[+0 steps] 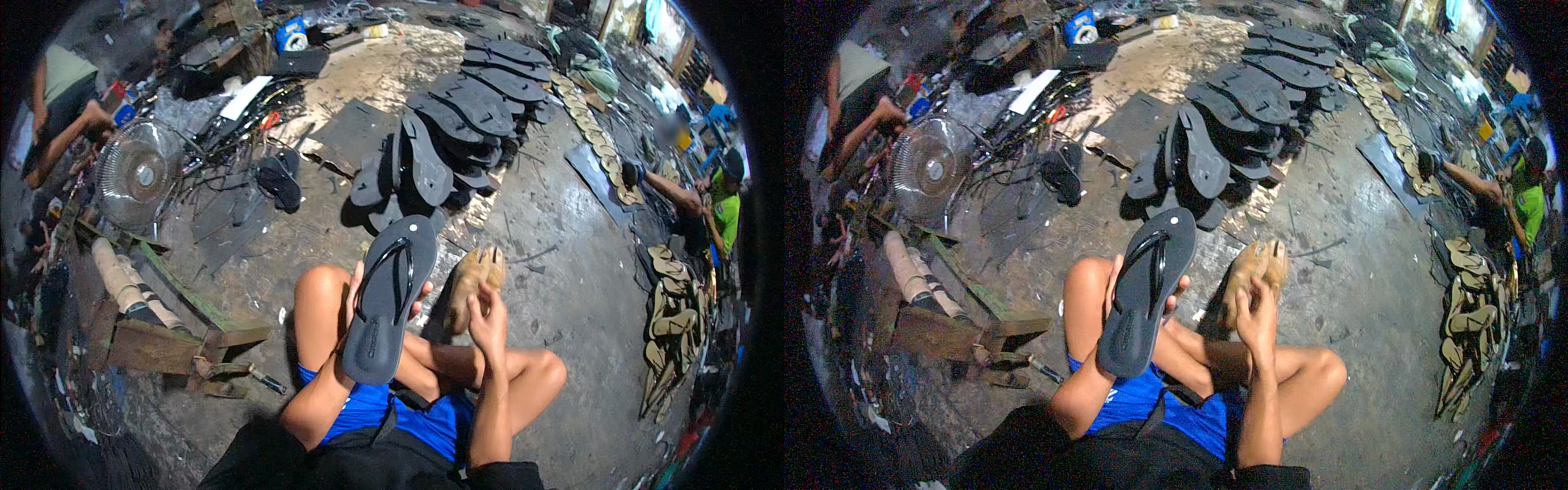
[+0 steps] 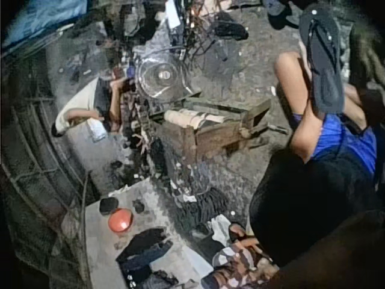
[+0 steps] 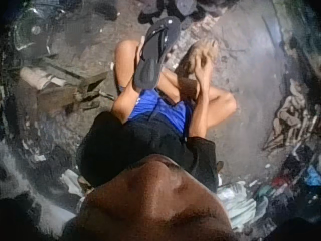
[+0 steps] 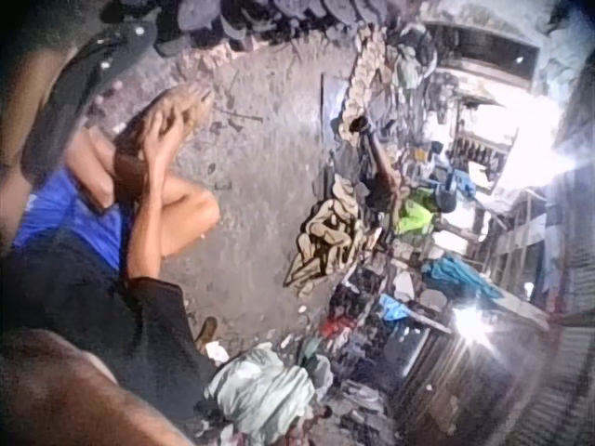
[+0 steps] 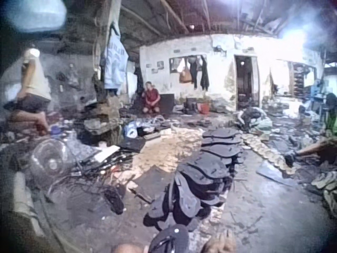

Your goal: The person sits on the floor and repeatedly assembles flip-flops by attaching straps to soles using a wooden shoe last. They pick up a sole, place it on the last, thread the strap through the holes, and then remove the finished flip-flop to place it aside.

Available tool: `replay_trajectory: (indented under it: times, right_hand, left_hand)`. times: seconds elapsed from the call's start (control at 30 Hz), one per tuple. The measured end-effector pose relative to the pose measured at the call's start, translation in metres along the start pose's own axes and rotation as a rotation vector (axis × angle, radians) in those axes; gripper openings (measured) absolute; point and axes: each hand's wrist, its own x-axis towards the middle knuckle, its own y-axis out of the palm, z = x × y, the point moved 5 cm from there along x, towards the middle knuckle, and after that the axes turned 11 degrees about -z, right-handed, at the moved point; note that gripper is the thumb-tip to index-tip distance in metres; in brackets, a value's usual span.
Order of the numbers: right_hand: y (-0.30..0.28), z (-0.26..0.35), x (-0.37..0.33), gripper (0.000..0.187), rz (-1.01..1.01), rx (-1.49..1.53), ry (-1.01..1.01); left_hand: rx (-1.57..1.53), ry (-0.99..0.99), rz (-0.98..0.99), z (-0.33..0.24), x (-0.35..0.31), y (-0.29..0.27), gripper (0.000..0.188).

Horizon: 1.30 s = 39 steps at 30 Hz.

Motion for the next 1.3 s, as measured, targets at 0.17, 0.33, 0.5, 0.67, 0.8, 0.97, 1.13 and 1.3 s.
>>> replay_trajectory:
  times: [0.17, 0.33, 0.5, 0.67, 0.8, 0.97, 1.13, 1.3]
  right_hand:
    - [-0.02, 0.133, 0.054, 0.038, 0.286, 0.287, -0.243]
    - [-0.007, 0.163, 0.065, 0.016, 0.54, -0.062, -0.416]
    - [-0.019, 0.147, 0.085, 0.016, 0.392, -0.051, -0.478]
    - [-0.01, 0.145, 0.088, 0.038, 0.383, 0.257, -0.22]
    - [-0.012, 0.141, 0.085, 0.046, 0.343, 0.326, -0.29]
    - [-0.001, 0.134, 0.08, 0.05, 0.268, 0.259, -0.283]
    - [0.002, 0.093, 0.056, 0.046, 0.23, 0.434, -0.035]
    - [0.011, 0.024, 0.036, 0.038, 0.28, 0.48, 0.098]
  left_hand:
    - [0.035, -0.062, -0.068, 0.028, 0.007, -0.014, 0.082]
    - [0.496, 0.075, -0.3, 0.046, 0.012, -0.026, 0.09]
    - [1.222, 0.232, -0.419, 0.051, -0.018, -0.006, 0.047]
    - [1.315, 0.405, -0.405, 0.062, -0.021, -0.01, 0.042]
    - [1.342, 0.444, -0.387, 0.068, -0.018, -0.011, 0.04]
    - [1.217, 0.564, -0.516, 0.058, -0.014, -0.022, 0.023]
    - [1.302, 0.843, -0.654, -0.011, -0.025, 0.012, 0.029]
    - [1.027, 1.246, -0.689, -0.158, -0.066, 0.079, 0.021]
